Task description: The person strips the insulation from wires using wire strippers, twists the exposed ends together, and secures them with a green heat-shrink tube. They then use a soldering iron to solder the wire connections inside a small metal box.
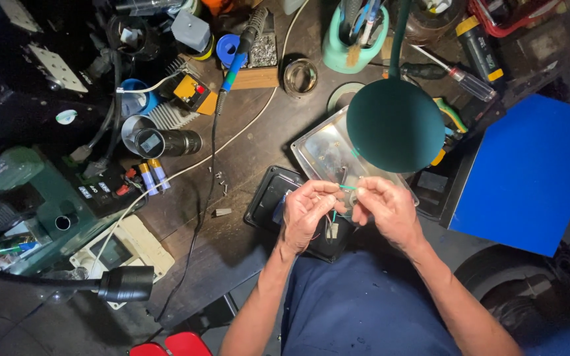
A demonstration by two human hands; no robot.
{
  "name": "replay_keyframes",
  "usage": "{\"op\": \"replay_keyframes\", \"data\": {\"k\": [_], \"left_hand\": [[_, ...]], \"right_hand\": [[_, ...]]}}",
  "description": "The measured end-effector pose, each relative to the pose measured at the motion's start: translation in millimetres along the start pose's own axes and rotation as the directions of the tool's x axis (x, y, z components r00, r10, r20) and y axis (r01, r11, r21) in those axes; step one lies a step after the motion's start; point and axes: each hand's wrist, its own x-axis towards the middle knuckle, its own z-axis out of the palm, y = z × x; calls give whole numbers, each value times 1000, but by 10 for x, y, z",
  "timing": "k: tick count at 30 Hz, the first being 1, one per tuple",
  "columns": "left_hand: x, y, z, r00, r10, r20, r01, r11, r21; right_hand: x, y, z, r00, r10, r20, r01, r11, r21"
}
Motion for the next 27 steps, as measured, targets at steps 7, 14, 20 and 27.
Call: {"op": "replay_keyframes", "data": {"k": [7,14,20,27], "left_hand": [[167,343,-21,993,-68,92,28,924,382],[858,159,134,997,12,80,-79,384,920],[1150,6,600,996,-63,-58,57,-17,998],[888,-48,407,999,-18,-27,30,196,980]], "right_hand": [[-12,247,-158,839,-539,-81,275,547,-790],[-47,226,-263,787,-613,-70,217,381,-899],[-97,39,-352,737,-669,-96,218,369,-904],[-169,86,-447,724,-666,-177,254,496,-830]]}}
